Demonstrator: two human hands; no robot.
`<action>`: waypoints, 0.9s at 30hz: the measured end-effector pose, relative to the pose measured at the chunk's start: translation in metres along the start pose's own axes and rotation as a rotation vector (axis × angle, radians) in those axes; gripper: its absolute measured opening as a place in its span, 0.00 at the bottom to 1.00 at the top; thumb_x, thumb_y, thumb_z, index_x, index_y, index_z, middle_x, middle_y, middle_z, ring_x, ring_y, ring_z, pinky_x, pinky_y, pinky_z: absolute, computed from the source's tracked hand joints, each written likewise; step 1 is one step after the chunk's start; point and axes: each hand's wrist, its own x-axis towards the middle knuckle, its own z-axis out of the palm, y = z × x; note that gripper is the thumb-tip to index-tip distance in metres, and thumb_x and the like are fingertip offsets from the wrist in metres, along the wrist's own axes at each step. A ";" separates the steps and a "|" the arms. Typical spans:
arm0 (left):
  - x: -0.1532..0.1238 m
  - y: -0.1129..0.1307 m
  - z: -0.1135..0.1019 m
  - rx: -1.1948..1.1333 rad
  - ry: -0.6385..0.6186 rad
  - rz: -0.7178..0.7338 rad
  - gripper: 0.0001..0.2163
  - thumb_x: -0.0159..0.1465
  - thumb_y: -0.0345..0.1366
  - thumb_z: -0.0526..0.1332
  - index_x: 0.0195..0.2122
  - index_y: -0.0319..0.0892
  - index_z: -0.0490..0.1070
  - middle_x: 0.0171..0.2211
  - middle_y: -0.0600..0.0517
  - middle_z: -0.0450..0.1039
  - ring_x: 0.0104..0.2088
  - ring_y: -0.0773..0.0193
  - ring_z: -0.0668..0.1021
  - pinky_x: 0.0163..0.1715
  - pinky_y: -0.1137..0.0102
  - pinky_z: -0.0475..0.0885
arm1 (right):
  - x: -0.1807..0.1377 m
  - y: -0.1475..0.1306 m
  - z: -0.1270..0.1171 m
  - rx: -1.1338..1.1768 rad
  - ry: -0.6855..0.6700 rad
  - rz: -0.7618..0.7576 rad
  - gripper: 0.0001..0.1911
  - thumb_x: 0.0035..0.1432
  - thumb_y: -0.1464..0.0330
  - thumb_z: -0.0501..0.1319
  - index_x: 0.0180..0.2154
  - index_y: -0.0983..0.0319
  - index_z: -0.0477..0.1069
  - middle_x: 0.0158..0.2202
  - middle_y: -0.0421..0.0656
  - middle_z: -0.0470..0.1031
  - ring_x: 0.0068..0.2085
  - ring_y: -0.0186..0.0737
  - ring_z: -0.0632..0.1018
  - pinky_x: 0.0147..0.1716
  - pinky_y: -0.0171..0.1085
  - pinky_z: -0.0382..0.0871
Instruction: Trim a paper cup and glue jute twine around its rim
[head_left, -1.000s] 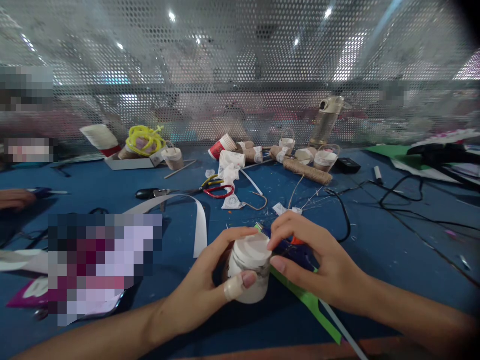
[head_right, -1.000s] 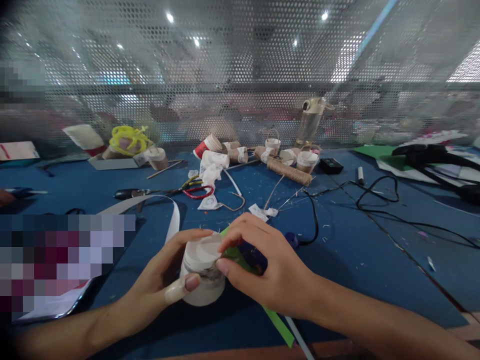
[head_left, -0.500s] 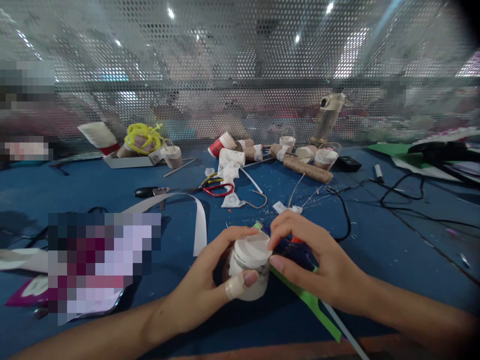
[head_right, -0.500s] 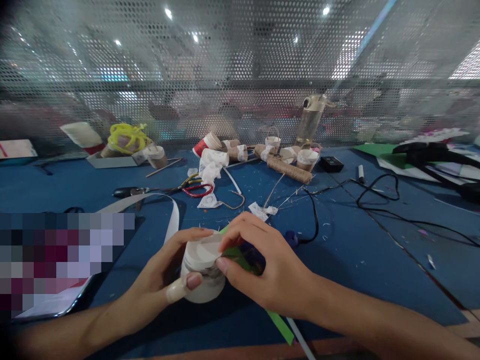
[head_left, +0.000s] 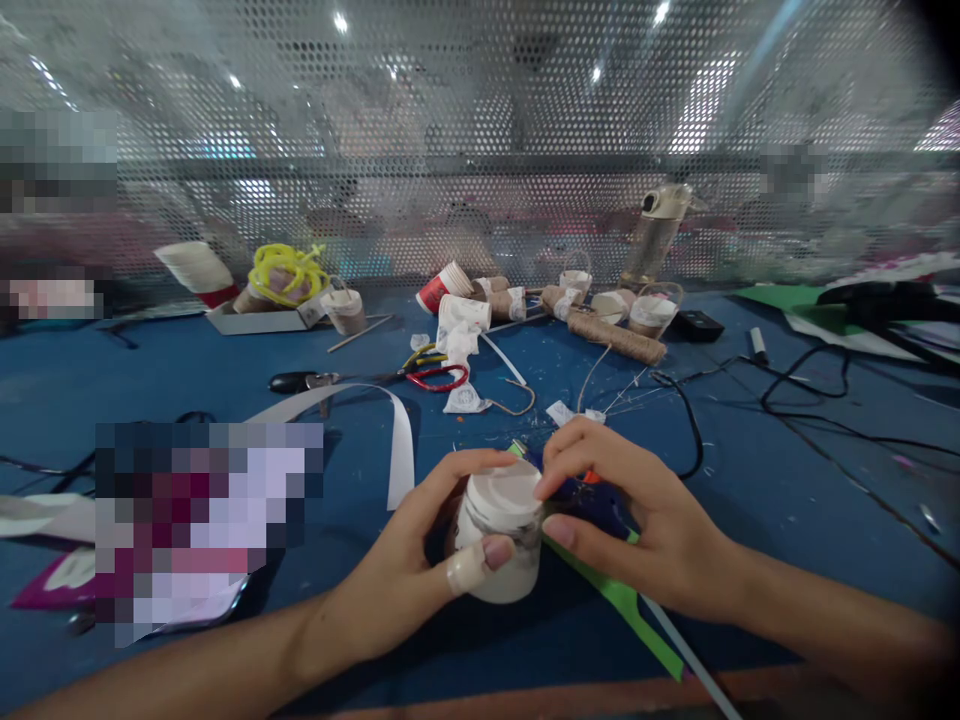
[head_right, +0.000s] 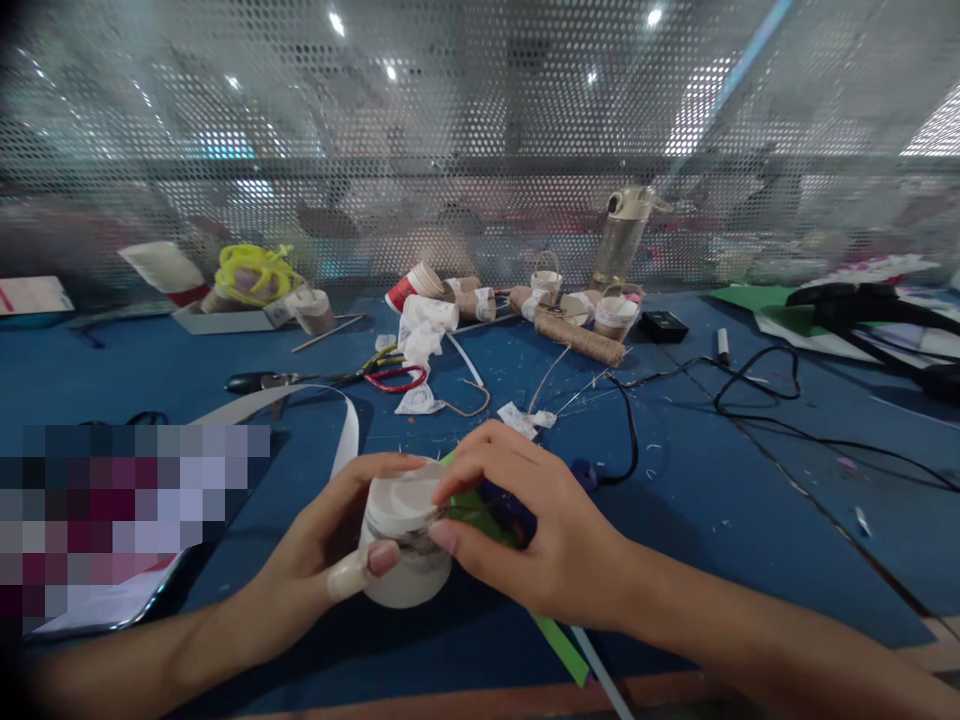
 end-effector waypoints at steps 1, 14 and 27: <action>0.000 0.000 0.000 -0.001 -0.002 0.001 0.18 0.68 0.40 0.66 0.58 0.64 0.68 0.53 0.58 0.70 0.49 0.65 0.74 0.48 0.76 0.70 | 0.000 0.001 0.000 -0.009 0.006 -0.006 0.07 0.61 0.73 0.67 0.42 0.63 0.75 0.40 0.41 0.73 0.42 0.32 0.75 0.44 0.32 0.68; 0.000 -0.002 -0.001 0.020 -0.020 0.001 0.19 0.69 0.41 0.66 0.58 0.65 0.67 0.53 0.58 0.69 0.49 0.65 0.73 0.47 0.76 0.69 | 0.002 0.002 0.000 -0.005 0.021 -0.016 0.03 0.63 0.73 0.66 0.40 0.64 0.77 0.38 0.40 0.74 0.41 0.30 0.76 0.44 0.31 0.69; 0.001 0.000 -0.001 0.031 -0.031 0.011 0.19 0.68 0.41 0.66 0.58 0.64 0.67 0.51 0.57 0.70 0.46 0.64 0.73 0.46 0.74 0.69 | 0.003 0.001 -0.003 0.064 -0.022 0.052 0.03 0.63 0.73 0.66 0.40 0.63 0.79 0.38 0.40 0.74 0.40 0.31 0.75 0.41 0.31 0.68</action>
